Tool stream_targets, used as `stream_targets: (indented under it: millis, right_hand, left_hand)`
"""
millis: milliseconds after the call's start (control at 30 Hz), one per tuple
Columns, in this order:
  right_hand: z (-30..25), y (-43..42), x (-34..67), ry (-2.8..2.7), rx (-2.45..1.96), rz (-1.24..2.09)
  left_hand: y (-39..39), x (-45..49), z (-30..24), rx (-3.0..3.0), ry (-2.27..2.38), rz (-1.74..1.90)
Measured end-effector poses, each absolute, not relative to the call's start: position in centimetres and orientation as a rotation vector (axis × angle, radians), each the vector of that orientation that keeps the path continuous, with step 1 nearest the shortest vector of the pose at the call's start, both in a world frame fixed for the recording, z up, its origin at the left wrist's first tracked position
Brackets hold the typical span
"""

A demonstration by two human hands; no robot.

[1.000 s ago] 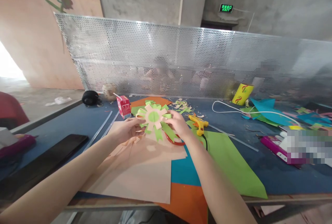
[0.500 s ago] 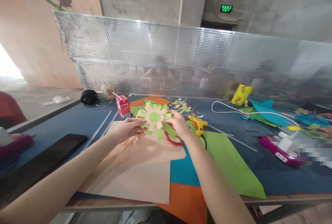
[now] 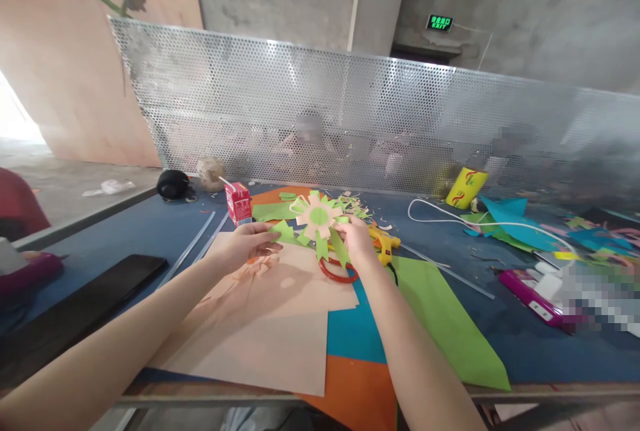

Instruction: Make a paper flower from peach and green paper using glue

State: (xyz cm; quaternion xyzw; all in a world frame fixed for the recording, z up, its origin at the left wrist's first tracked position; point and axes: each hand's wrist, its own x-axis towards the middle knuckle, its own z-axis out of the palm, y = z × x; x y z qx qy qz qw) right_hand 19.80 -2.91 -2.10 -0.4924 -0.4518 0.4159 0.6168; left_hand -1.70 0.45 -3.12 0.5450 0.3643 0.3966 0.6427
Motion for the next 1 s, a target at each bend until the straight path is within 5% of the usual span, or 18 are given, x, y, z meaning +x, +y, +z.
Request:
stream_targets:
  millis: [233, 500, 633, 1000]
  right_hand:
    - [-2.6, -3.2, 20.1, -1.23, -1.432, 0.72]
    - [-1.0, -4.0, 22.1, -1.336, -2.309, -0.201]
    - [-1.6, -3.9, 24.2, -1.09, -2.646, 0.013]
    - [-3.1, -2.8, 27.9, -1.096, -2.522, 0.269]
  left_hand:
    - [0.0, -1.7, -2.0, 1.516, 0.884, 1.088]
    - [0.0, -1.8, -2.1, 1.666, 0.841, 1.067]
    - [0.1, -1.8, -2.2, 1.674, 0.807, 1.101]
    - [0.0, -1.5, -2.3, 1.644, 0.709, 1.014]
